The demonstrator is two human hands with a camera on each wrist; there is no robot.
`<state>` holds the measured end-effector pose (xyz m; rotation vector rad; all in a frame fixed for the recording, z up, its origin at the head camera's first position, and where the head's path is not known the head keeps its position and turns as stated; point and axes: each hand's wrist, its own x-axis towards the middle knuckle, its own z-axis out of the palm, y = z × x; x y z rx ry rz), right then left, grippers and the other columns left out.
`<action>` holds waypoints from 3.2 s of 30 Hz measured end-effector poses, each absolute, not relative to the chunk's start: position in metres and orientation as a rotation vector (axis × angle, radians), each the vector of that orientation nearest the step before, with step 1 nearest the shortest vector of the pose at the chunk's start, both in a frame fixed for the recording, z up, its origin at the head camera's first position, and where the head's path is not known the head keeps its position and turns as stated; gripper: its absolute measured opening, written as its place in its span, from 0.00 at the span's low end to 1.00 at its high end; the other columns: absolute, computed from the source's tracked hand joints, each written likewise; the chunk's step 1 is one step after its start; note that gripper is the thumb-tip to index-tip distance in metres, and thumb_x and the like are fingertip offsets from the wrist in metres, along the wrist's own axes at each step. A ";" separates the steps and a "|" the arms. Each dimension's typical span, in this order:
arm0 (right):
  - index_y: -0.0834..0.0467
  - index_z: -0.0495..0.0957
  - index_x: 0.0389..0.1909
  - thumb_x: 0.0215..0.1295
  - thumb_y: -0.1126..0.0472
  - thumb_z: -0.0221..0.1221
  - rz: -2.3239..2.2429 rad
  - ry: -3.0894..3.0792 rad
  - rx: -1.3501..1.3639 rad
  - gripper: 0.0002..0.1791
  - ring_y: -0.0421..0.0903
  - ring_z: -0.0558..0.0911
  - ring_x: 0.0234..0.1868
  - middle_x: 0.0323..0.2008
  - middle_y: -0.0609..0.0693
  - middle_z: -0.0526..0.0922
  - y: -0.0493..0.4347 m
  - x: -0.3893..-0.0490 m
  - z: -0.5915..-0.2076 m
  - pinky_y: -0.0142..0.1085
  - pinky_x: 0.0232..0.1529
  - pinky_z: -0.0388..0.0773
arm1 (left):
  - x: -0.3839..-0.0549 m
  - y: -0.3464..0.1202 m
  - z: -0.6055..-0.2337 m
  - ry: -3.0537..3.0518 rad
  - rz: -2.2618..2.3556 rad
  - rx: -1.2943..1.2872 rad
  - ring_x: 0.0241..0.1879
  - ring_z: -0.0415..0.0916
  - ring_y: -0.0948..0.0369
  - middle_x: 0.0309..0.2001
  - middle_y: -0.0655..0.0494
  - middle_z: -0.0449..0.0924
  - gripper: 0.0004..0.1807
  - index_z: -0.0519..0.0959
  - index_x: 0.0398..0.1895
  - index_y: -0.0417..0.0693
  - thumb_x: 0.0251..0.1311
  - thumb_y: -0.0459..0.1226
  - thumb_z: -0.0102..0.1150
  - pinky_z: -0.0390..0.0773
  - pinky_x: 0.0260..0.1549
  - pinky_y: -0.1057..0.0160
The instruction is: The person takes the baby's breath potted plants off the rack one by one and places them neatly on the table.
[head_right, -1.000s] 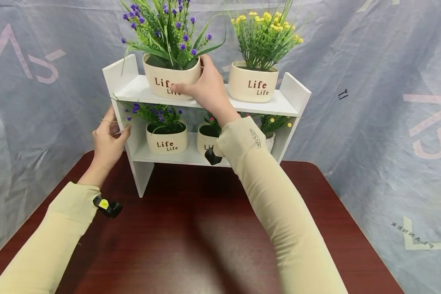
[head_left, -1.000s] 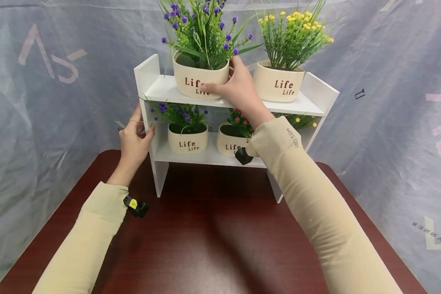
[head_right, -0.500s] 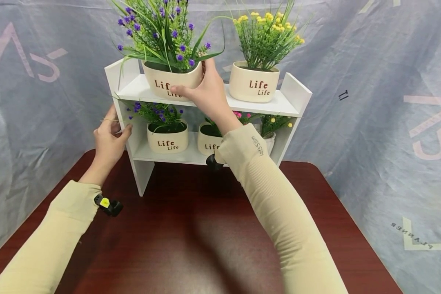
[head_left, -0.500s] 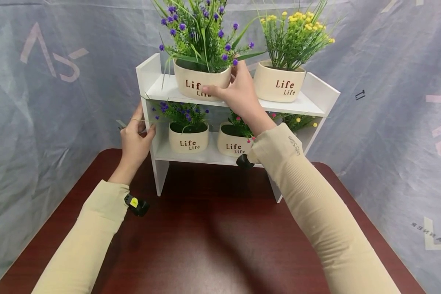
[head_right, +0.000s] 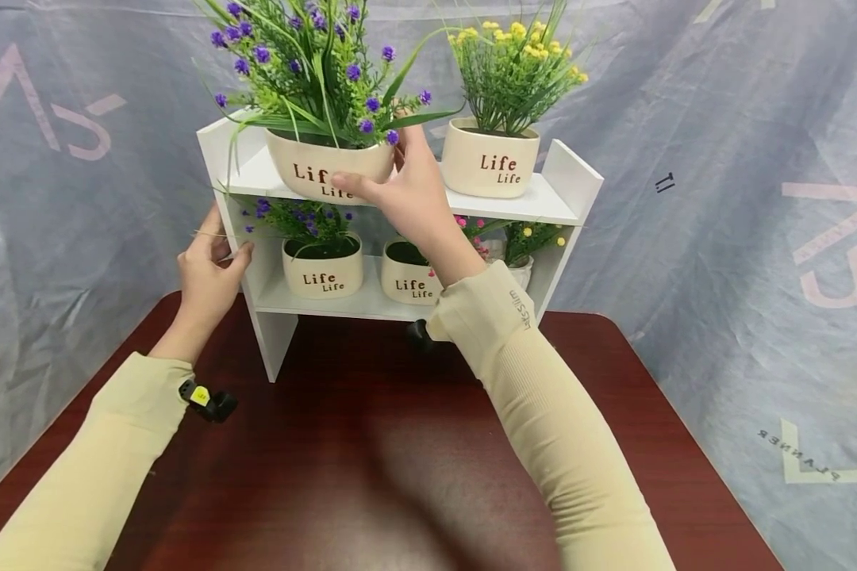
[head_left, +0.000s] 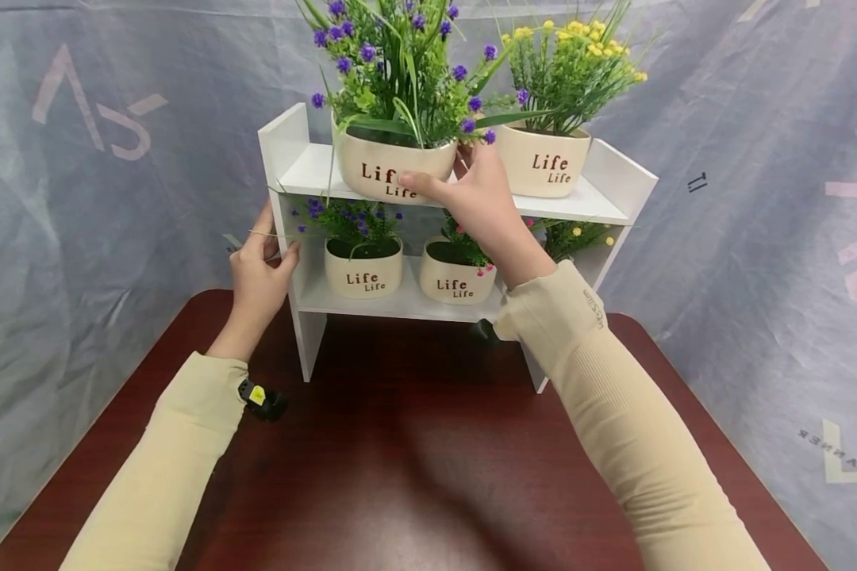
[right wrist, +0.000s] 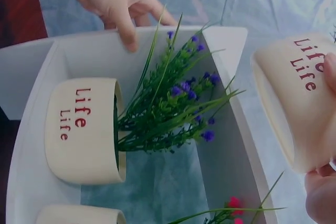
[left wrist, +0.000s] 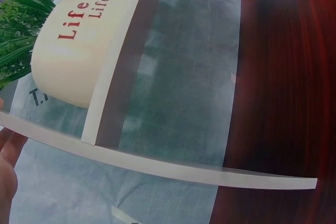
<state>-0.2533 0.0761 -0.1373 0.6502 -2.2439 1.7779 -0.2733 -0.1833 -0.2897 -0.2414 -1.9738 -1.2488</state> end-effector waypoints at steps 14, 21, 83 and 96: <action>0.61 0.70 0.52 0.58 0.65 0.66 1.945 -2.219 0.730 0.22 0.43 0.77 0.63 0.50 0.52 0.79 0.079 -0.224 -0.156 0.32 0.63 0.75 | -0.275 -0.182 -0.289 -1.953 -1.257 -0.245 0.52 0.81 0.47 0.60 0.41 0.77 0.35 0.62 0.73 0.60 0.64 0.30 0.57 0.81 0.46 0.74; 0.62 0.75 0.51 0.58 0.67 0.64 1.982 -2.223 0.855 0.20 0.44 0.85 0.48 0.44 0.52 0.84 0.078 -0.211 -0.173 0.35 0.53 0.81 | -0.275 -0.182 -0.291 -1.941 -1.247 -0.247 0.52 0.81 0.47 0.60 0.41 0.76 0.34 0.62 0.73 0.58 0.64 0.31 0.56 0.78 0.44 0.82; 0.49 0.67 0.67 0.53 0.70 0.69 2.116 -2.390 0.756 0.40 0.47 0.77 0.62 0.63 0.49 0.74 0.059 -0.217 -0.343 0.34 0.58 0.80 | -0.276 -0.186 -0.295 -1.964 -1.172 -0.259 0.52 0.81 0.47 0.59 0.41 0.78 0.39 0.60 0.74 0.62 0.61 0.27 0.58 0.68 0.36 0.90; 0.58 0.70 0.63 0.51 0.71 0.70 2.109 -2.398 0.700 0.36 0.47 0.80 0.57 0.59 0.56 0.78 0.053 -0.216 -0.372 0.31 0.53 0.81 | -0.275 -0.187 -0.295 -1.952 -1.167 -0.295 0.51 0.81 0.47 0.62 0.41 0.75 0.36 0.60 0.74 0.60 0.64 0.32 0.58 0.80 0.42 0.80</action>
